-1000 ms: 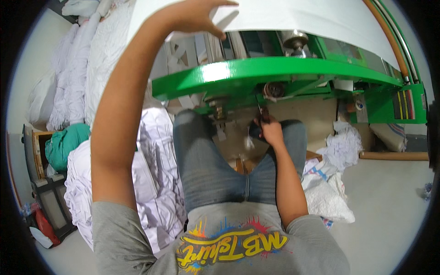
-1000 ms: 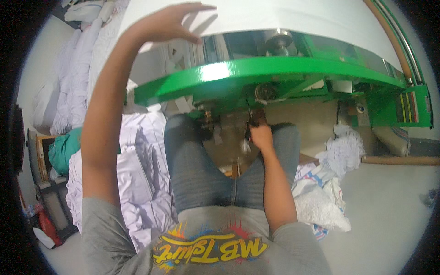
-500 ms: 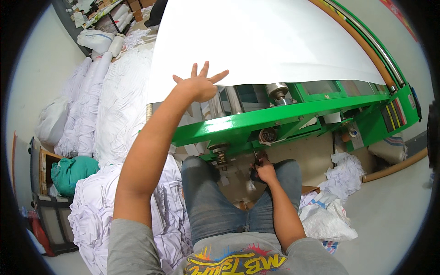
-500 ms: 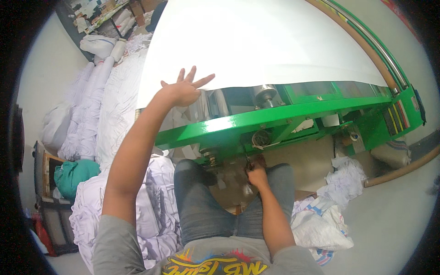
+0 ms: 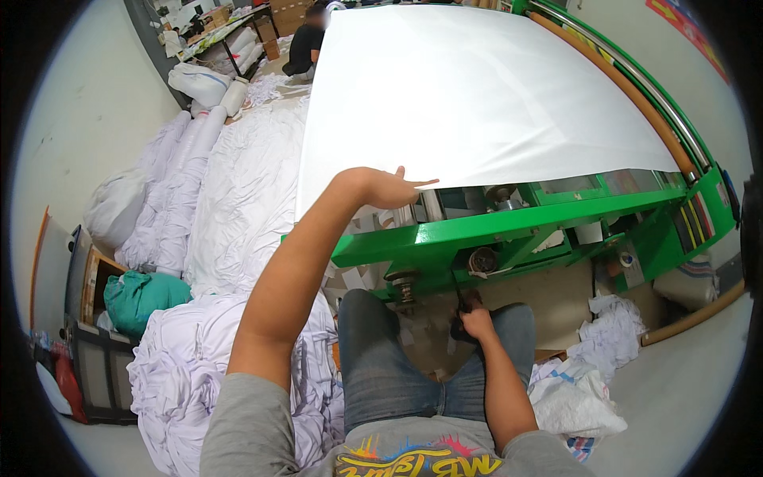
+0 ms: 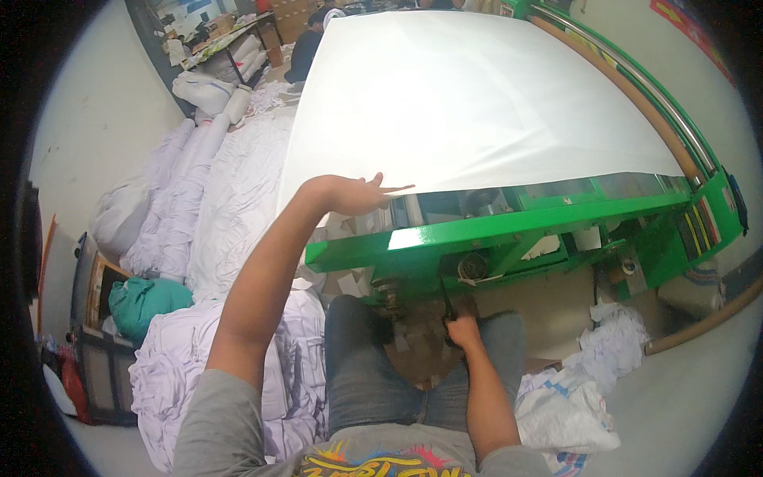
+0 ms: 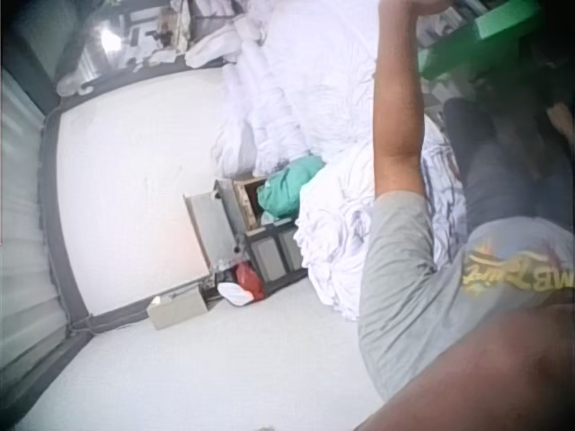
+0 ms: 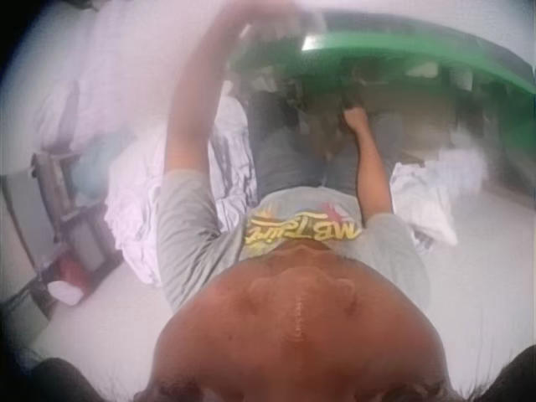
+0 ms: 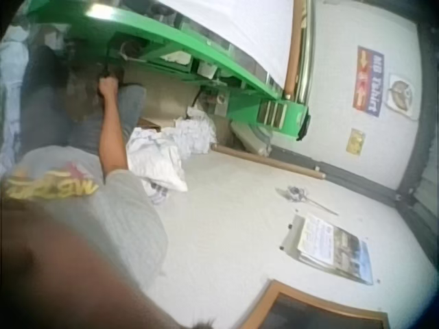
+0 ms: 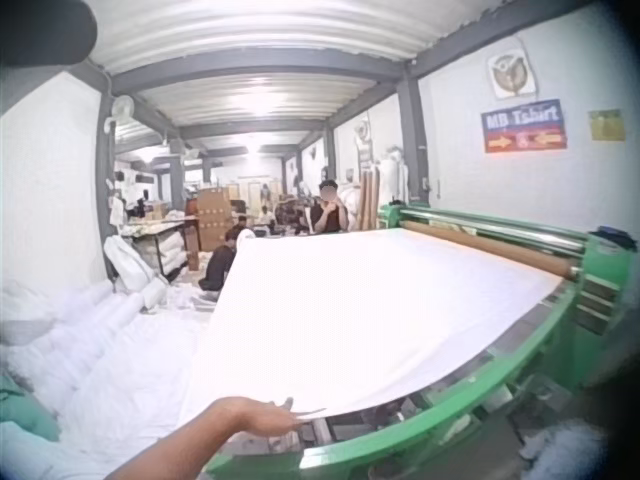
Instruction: The person using shears cuts a strip of white fabric, then secures the fabric to a large green roller machine by wrapping it around a pole. The person then guides a large sheet of white fabric as it feeds through the rollers of the printing machine, smoothing the surface with their hands.
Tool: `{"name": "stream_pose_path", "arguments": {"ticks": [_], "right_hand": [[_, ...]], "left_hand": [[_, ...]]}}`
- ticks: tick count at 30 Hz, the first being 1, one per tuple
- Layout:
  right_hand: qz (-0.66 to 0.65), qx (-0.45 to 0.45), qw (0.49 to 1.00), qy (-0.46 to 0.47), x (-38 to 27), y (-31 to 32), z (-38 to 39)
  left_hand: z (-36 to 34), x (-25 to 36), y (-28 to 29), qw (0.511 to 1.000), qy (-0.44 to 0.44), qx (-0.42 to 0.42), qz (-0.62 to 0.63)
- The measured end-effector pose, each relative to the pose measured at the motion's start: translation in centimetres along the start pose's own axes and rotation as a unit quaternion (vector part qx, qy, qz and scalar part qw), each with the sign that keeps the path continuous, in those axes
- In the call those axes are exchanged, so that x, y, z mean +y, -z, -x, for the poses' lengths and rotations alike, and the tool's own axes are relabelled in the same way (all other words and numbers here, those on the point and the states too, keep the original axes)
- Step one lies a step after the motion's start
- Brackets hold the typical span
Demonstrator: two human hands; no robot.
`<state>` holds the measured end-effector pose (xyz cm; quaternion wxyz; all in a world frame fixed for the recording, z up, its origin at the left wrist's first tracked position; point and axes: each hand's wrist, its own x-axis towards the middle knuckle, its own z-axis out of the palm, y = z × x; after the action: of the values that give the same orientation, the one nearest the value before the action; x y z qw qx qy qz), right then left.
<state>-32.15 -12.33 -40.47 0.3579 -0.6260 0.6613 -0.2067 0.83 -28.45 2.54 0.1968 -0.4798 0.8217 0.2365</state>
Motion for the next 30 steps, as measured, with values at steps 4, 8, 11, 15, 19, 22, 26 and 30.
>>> {"name": "stream_pose_path", "arguments": {"ticks": [4, 8, 11, 15, 19, 22, 26, 30], "right_hand": [[0.012, -0.062, 0.995, -0.075, -1.0, 0.5, 0.2], [0.029, -0.048, 0.997, -0.049, 1.0, 0.5, 0.2], [0.035, -0.041, 0.998, -0.045, -0.9, 0.9, 0.9], [0.080, -0.076, 0.994, -0.006, -2.3, 1.7, 1.3], [0.083, -0.099, 0.991, -0.021, -3.9, 2.2, 1.5], [0.077, -0.097, 0.991, -0.041, -3.7, 2.6, 1.8], [0.069, -0.098, 0.990, -0.068, -4.3, 2.7, 1.8], [0.082, -0.108, 0.990, -0.028, -5.0, 2.6, 1.6]], "left_hand": [[-0.4, 1.4, -0.6, 0.991, 0.108, 0.079, -0.025], [-1.4, 2.8, -0.7, 0.983, 0.039, 0.156, -0.089], [-2.2, 2.6, -1.5, 0.981, 0.008, 0.182, -0.066], [-2.9, 2.6, -1.9, 0.964, -0.008, 0.247, -0.101], [-4.1, 0.7, -1.7, 0.952, -0.049, 0.281, -0.113], [-2.4, 2.7, -0.8, 0.959, -0.083, 0.270, -0.008], [0.3, 3.4, 0.8, 0.971, -0.140, 0.194, 0.025], [-0.4, 1.5, 0.5, 0.962, -0.136, 0.231, 0.055]]}}
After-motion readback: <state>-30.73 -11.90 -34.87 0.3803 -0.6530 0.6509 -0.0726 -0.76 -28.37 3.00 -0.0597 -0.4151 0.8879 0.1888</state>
